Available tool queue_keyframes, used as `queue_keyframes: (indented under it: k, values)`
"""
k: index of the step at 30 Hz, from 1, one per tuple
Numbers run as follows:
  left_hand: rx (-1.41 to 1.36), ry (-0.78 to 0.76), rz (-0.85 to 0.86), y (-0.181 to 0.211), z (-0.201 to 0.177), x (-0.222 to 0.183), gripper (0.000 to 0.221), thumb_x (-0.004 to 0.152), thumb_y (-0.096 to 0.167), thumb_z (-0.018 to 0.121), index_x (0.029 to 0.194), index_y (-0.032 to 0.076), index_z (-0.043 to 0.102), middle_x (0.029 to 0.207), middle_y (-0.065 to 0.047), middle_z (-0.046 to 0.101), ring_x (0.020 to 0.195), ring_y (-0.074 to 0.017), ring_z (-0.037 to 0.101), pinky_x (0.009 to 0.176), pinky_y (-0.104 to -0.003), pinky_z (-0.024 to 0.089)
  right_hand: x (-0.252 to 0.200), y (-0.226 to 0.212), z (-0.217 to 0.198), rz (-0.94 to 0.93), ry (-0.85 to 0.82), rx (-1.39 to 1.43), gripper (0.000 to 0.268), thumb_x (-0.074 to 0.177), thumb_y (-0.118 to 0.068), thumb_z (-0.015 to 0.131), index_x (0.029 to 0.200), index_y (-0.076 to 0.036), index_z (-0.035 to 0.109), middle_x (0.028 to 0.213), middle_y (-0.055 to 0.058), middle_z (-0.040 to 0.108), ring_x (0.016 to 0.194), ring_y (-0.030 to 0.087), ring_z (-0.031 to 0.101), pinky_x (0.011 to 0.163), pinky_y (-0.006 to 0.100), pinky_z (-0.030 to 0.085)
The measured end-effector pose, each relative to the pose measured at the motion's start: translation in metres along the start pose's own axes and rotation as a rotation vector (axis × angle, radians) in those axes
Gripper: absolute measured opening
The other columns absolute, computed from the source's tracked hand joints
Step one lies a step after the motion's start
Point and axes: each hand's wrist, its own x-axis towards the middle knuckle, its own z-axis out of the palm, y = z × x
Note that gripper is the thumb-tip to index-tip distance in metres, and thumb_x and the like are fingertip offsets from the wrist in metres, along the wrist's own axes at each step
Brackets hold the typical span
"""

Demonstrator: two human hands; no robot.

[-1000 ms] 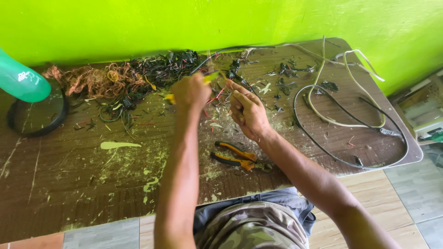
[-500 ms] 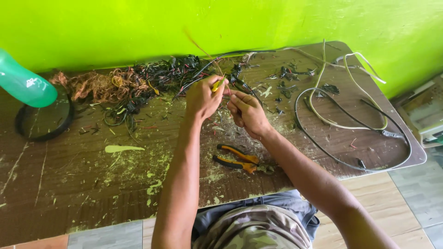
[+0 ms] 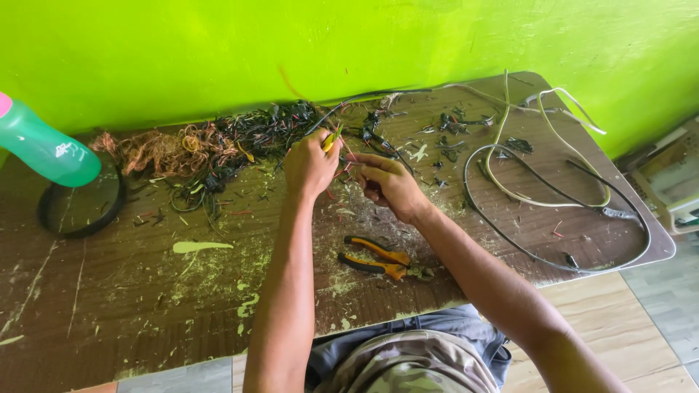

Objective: Strip insulation from electrical wires using a small handheld tool

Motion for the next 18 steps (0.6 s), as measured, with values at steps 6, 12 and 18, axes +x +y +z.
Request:
queue_keyframes:
  k: [6, 12, 18]
  values:
    - [0.080, -0.004, -0.082, 0.002, 0.006, 0.004, 0.027, 0.092, 0.037, 0.056, 0.094, 0.016, 0.073, 0.080, -0.015, 0.075, 0.087, -0.0412, 0.075, 0.082, -0.056, 0.057, 0.004, 0.003, -0.002, 0.010, 0.007, 0.052, 0.039, 0.101, -0.006, 0.047, 0.138, 0.007, 0.053, 0.070, 0.009, 0.046, 0.043, 0.010, 0.045, 0.028, 0.019, 0.028]
    - [0.208, -0.057, -0.020, -0.002, 0.006, 0.006, 0.028, 0.093, 0.037, 0.055, 0.097, 0.016, 0.073, 0.081, -0.015, 0.076, 0.087, -0.0409, 0.075, 0.081, -0.056, 0.058, 0.002, 0.009, -0.004, 0.066, 0.064, 0.191, 0.040, 0.102, -0.009, 0.046, 0.139, 0.005, 0.053, 0.066, -0.002, 0.030, 0.041, 0.005, 0.030, 0.027, 0.018, 0.023]
    - [0.287, -0.153, 0.037, -0.003, 0.031, 0.006, 0.026, 0.092, 0.037, 0.052, 0.101, 0.022, 0.070, 0.092, -0.010, 0.078, 0.095, -0.0324, 0.076, 0.084, -0.047, 0.058, 0.007, 0.016, -0.013, 0.076, 0.091, 0.326, 0.040, 0.102, -0.010, 0.046, 0.141, 0.001, 0.049, 0.070, -0.005, 0.024, 0.045, 0.003, 0.027, 0.029, 0.017, 0.024]
